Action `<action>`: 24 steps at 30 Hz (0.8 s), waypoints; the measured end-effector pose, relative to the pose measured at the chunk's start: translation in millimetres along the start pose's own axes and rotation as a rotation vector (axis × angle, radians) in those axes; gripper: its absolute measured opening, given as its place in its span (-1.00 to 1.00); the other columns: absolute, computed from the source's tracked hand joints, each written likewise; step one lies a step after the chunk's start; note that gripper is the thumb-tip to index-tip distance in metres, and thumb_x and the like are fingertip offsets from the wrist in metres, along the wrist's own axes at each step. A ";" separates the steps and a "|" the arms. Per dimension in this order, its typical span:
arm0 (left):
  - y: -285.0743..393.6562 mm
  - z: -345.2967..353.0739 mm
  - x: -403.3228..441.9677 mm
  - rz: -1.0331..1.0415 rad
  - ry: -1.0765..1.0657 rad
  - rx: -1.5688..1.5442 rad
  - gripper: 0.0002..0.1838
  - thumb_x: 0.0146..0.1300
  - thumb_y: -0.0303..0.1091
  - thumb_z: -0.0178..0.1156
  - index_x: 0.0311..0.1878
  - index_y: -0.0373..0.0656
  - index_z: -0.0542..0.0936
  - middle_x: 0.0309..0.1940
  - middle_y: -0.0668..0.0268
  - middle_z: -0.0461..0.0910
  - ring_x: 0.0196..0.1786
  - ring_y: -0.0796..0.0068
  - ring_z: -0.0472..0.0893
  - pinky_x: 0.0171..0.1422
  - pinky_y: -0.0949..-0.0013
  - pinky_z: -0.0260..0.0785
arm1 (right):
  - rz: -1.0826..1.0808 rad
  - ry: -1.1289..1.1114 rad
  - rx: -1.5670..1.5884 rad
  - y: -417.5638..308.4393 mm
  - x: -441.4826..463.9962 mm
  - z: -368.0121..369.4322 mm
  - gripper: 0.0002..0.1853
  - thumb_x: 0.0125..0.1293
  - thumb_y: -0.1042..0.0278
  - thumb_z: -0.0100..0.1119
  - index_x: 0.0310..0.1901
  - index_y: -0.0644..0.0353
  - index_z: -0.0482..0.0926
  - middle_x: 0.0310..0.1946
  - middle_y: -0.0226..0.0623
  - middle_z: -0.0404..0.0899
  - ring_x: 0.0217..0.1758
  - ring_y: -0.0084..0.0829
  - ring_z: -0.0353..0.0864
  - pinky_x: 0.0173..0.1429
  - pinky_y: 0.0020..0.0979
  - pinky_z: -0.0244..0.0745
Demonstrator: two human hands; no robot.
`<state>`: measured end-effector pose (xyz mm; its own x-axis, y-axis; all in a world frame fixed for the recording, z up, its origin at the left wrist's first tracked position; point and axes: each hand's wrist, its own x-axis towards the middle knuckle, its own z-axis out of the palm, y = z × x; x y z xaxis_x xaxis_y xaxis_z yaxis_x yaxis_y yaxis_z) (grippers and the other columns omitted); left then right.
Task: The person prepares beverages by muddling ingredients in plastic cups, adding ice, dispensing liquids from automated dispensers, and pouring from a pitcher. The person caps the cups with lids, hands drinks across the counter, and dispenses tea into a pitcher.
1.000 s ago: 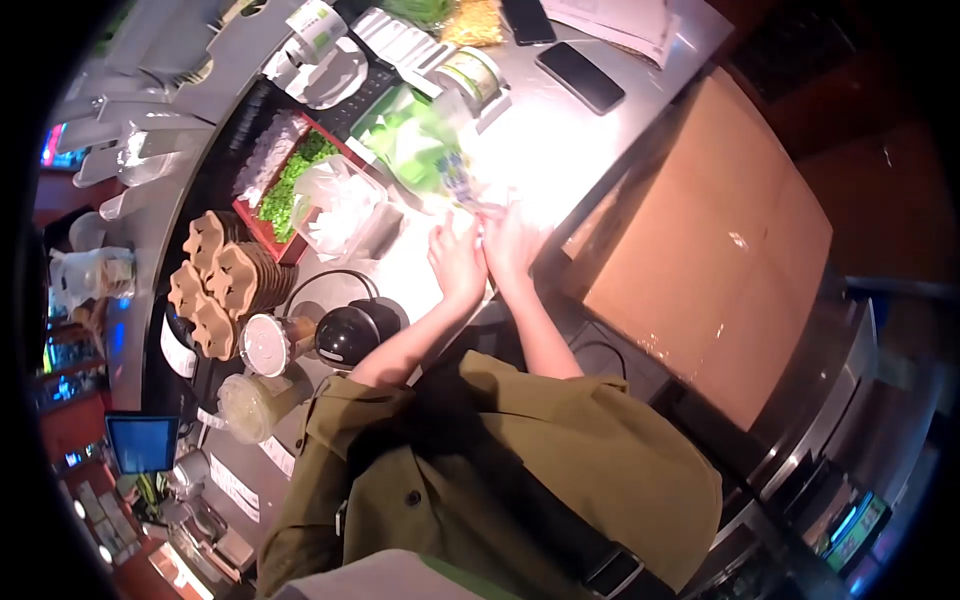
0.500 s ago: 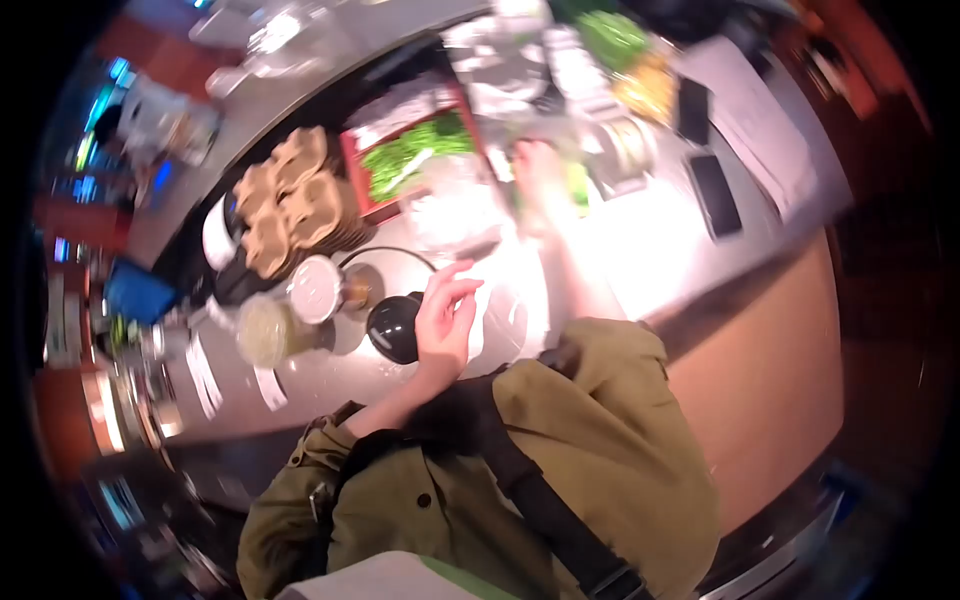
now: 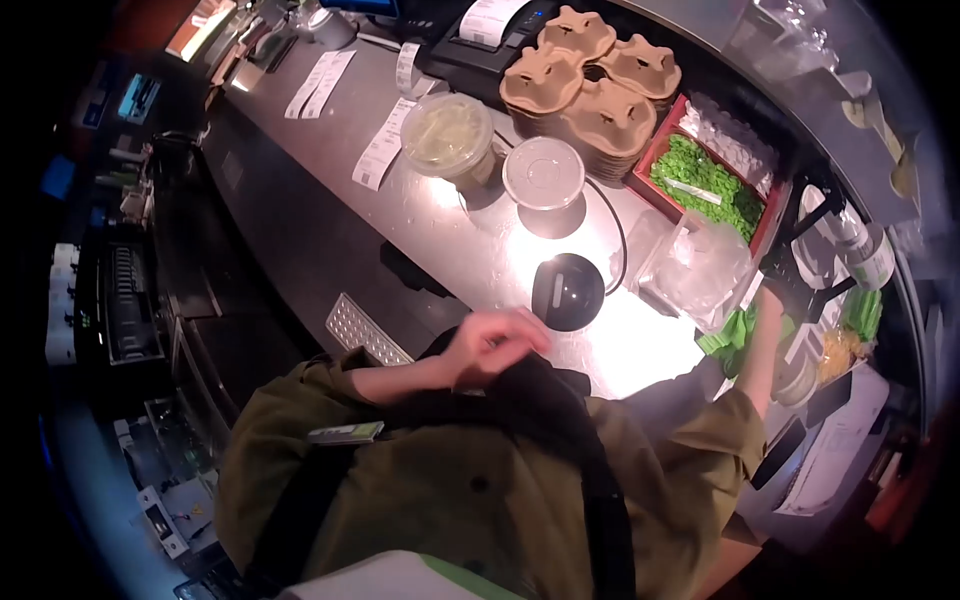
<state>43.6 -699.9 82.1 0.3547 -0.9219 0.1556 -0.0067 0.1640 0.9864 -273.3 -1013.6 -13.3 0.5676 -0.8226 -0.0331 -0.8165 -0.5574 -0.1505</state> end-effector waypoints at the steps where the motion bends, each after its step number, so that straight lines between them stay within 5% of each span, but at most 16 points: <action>1: 0.1 -8.4 -3.1 -0.054 0.086 0.026 -0.86 0.07 -0.64 -0.04 -0.34 -0.32 0.51 -0.39 0.25 0.54 -0.30 0.49 0.53 -0.16 0.50 0.34 | -0.012 -0.034 0.002 0.6 18.5 1.0 -0.69 0.25 0.29 -0.21 -0.22 0.37 0.44 -0.27 0.16 0.46 -0.16 0.09 0.42 -0.10 -0.11 0.33; 6: -6.8 -59.9 3.6 -0.067 0.596 0.160 -0.86 0.18 -0.59 -0.07 -0.29 -0.31 0.50 -0.39 0.31 0.53 -0.33 0.61 0.50 -0.19 0.58 0.31 | -0.040 -0.221 -0.061 6.5 87.9 22.4 -0.68 0.27 0.28 -0.25 -0.21 0.39 0.42 -0.25 0.20 0.45 -0.15 0.10 0.42 -0.09 -0.10 0.32; 9: -17.3 -88.9 10.2 -0.077 0.876 -0.194 -0.84 0.17 -0.56 -0.08 -0.26 -0.28 0.50 -0.37 0.31 0.52 -0.33 0.60 0.47 -0.17 0.57 0.33 | -0.005 -0.112 -0.131 -7.4 89.5 22.1 -0.69 0.26 0.33 -0.27 -0.14 0.38 0.39 -0.19 0.24 0.42 -0.16 0.12 0.42 -0.09 -0.07 0.33; 11: -18.0 -106.6 14.1 -0.137 0.964 -0.307 -0.82 0.14 -0.53 -0.09 -0.24 -0.26 0.49 -0.37 0.33 0.51 -0.32 0.61 0.45 -0.18 0.56 0.33 | -0.112 0.078 -0.266 -24.6 67.8 8.9 -0.69 0.24 0.38 -0.20 -0.05 0.30 0.40 -0.14 0.10 0.45 -0.14 0.03 0.47 -0.07 -0.16 0.39; 12: -23.5 -116.9 14.1 -0.069 0.964 -0.300 -0.82 0.12 -0.51 -0.08 -0.23 -0.26 0.49 -0.38 0.33 0.51 -0.35 0.60 0.46 -0.19 0.55 0.33 | -0.310 0.357 -0.288 20.0 71.8 43.5 -0.69 0.22 0.37 -0.15 -0.03 0.26 0.41 -0.12 -0.04 0.48 -0.10 -0.08 0.50 -0.02 -0.26 0.42; 13: -18.8 -124.8 14.3 -0.161 1.011 -0.244 -0.81 0.12 -0.49 -0.07 -0.22 -0.24 0.48 -0.38 0.33 0.50 -0.38 0.59 0.47 -0.20 0.55 0.34 | -0.270 0.304 -0.402 23.1 66.3 40.3 -0.71 0.21 0.37 -0.11 -0.06 0.23 0.44 -0.09 -0.13 0.49 -0.05 -0.18 0.51 0.03 -0.32 0.41; 14: -27.4 -138.1 12.4 -0.031 1.006 -0.234 -0.81 0.15 -0.46 -0.06 -0.18 -0.22 0.47 -0.36 0.33 0.50 -0.40 0.58 0.48 -0.21 0.54 0.34 | -0.437 0.374 -0.318 12.4 58.8 20.5 -0.74 0.24 0.34 -0.09 -0.08 0.19 0.47 -0.20 -0.24 0.53 -0.21 -0.29 0.53 -0.02 -0.32 0.42; 19: -1.3 -194.0 -9.1 0.042 1.259 -0.263 -0.69 0.20 -0.42 -0.03 0.02 -0.23 0.33 -0.31 0.29 0.46 -0.26 0.53 0.47 -0.12 0.47 0.33 | -0.486 0.449 0.186 -132.2 25.3 -80.7 -0.71 0.24 0.30 -0.07 -0.06 0.23 0.45 -0.22 -0.20 0.52 -0.24 -0.30 0.52 -0.06 -0.33 0.42; 24: -6.2 -271.8 -76.3 0.077 1.285 -0.053 -0.70 0.25 -0.40 0.00 0.03 -0.25 0.32 -0.33 0.33 0.51 -0.32 0.56 0.51 -0.16 0.47 0.36 | -0.634 0.135 0.754 -317.0 -2.0 -109.6 -0.68 0.24 0.27 -0.05 -0.04 0.28 0.42 -0.24 -0.16 0.51 -0.28 -0.30 0.50 -0.11 -0.34 0.41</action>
<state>270.7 -535.2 49.9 0.9963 0.0831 0.0214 -0.0410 0.2423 0.9693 -27.2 -847.6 142.7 0.8211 -0.4291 0.3763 -0.0589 -0.7195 -0.6920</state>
